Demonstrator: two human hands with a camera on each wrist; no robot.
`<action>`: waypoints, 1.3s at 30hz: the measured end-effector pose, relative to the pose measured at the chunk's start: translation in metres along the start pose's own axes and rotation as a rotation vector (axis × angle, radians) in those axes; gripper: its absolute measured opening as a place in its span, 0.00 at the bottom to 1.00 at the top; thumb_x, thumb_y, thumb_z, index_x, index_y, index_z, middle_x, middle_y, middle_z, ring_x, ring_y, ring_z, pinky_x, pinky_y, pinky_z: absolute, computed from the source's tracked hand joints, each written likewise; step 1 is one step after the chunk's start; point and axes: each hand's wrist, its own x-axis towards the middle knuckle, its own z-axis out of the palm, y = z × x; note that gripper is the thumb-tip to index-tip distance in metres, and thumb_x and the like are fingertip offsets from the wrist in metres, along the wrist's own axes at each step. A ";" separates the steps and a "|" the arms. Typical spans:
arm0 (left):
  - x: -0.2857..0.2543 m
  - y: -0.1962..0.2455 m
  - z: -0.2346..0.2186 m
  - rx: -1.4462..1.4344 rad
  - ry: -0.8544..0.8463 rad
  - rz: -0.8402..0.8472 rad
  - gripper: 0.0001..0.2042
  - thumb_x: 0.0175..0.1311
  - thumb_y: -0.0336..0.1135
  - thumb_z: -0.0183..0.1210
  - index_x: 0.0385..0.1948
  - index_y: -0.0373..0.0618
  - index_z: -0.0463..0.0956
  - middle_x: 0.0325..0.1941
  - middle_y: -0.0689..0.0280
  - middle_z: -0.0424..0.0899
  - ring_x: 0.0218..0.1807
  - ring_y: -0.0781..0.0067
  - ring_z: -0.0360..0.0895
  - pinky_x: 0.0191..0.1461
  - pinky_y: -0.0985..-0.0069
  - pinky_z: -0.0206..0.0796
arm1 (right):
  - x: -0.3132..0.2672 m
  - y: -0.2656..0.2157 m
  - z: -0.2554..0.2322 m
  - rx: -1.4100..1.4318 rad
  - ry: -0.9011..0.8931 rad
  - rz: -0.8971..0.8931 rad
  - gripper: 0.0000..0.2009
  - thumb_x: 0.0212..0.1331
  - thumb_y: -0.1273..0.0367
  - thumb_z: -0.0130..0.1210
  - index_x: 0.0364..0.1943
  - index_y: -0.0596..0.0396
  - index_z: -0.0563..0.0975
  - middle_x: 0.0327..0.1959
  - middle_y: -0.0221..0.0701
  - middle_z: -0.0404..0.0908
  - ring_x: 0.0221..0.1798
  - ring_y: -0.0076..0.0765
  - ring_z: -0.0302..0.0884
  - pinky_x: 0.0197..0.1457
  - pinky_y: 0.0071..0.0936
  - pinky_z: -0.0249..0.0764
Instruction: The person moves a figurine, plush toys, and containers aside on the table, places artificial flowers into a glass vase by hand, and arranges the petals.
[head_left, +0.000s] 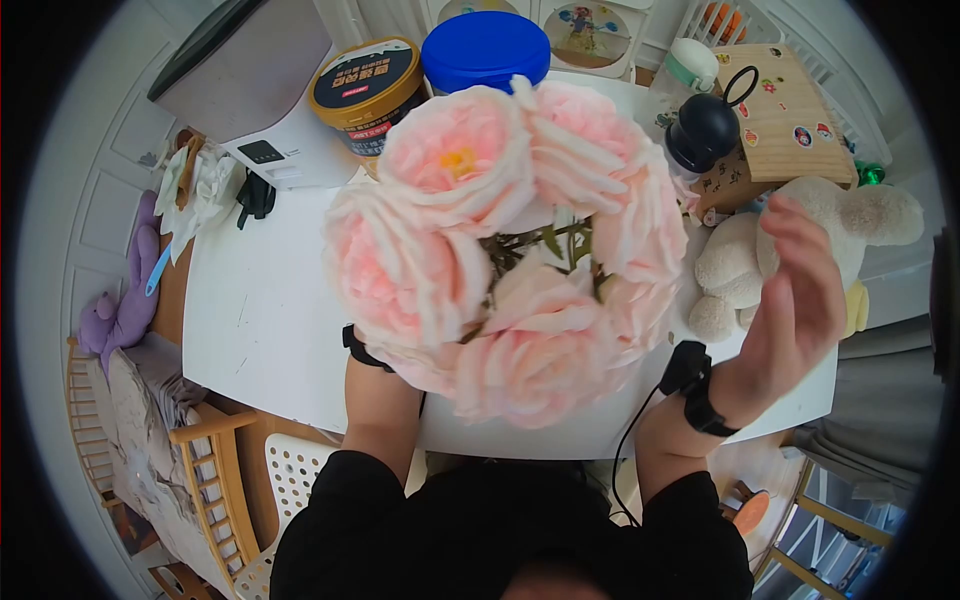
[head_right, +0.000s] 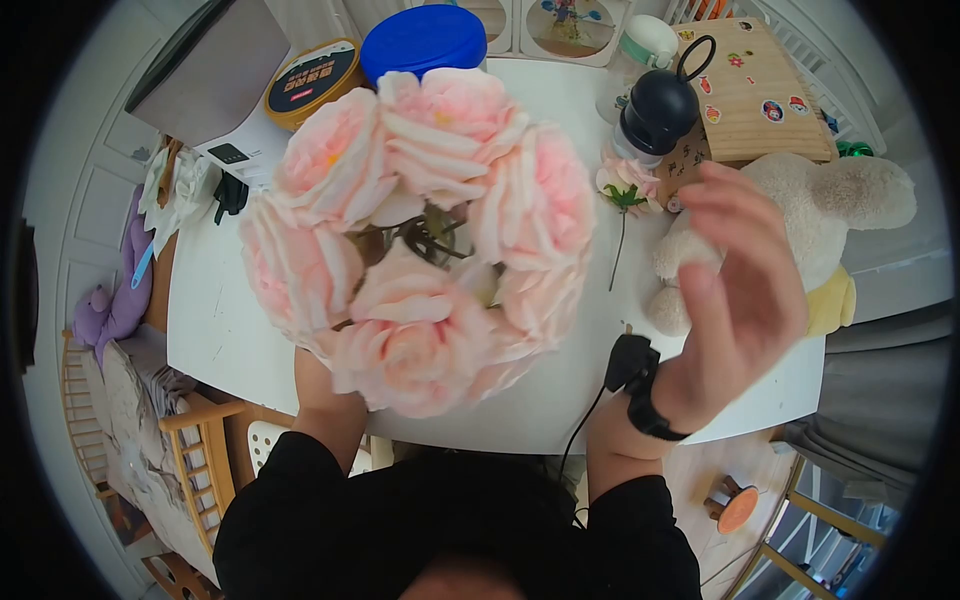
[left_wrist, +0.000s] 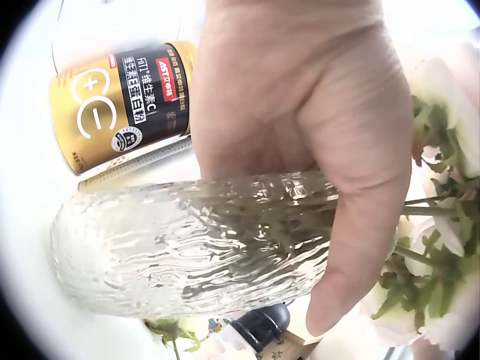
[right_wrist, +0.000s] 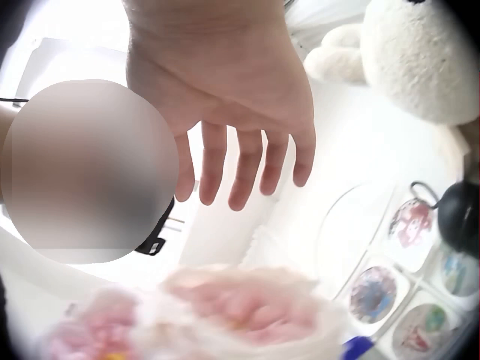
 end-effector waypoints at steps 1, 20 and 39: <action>0.002 -0.002 0.002 0.000 -0.009 -0.005 0.20 0.70 0.36 0.55 0.60 0.41 0.66 0.58 0.60 0.75 0.57 0.68 0.74 0.60 0.70 0.70 | 0.001 0.008 -0.003 -0.010 -0.018 0.131 0.11 0.54 0.72 0.62 0.42 0.59 0.81 0.44 0.41 0.82 0.56 0.44 0.74 0.63 0.39 0.65; 0.034 -0.006 0.024 0.065 -0.125 -0.024 0.19 0.69 0.35 0.55 0.59 0.41 0.66 0.57 0.60 0.76 0.56 0.68 0.75 0.59 0.70 0.70 | -0.034 0.133 -0.007 -0.079 -0.396 0.774 0.31 0.58 0.70 0.62 0.65 0.66 0.64 0.53 0.38 0.74 0.39 0.26 0.77 0.46 0.23 0.73; 0.017 0.029 -0.014 0.169 -0.013 0.058 0.18 0.69 0.34 0.55 0.57 0.41 0.67 0.56 0.60 0.76 0.55 0.68 0.75 0.58 0.70 0.71 | -0.006 0.081 0.007 -0.010 -0.330 0.723 0.10 0.60 0.76 0.58 0.44 0.65 0.79 0.33 0.29 0.78 0.34 0.19 0.75 0.36 0.19 0.72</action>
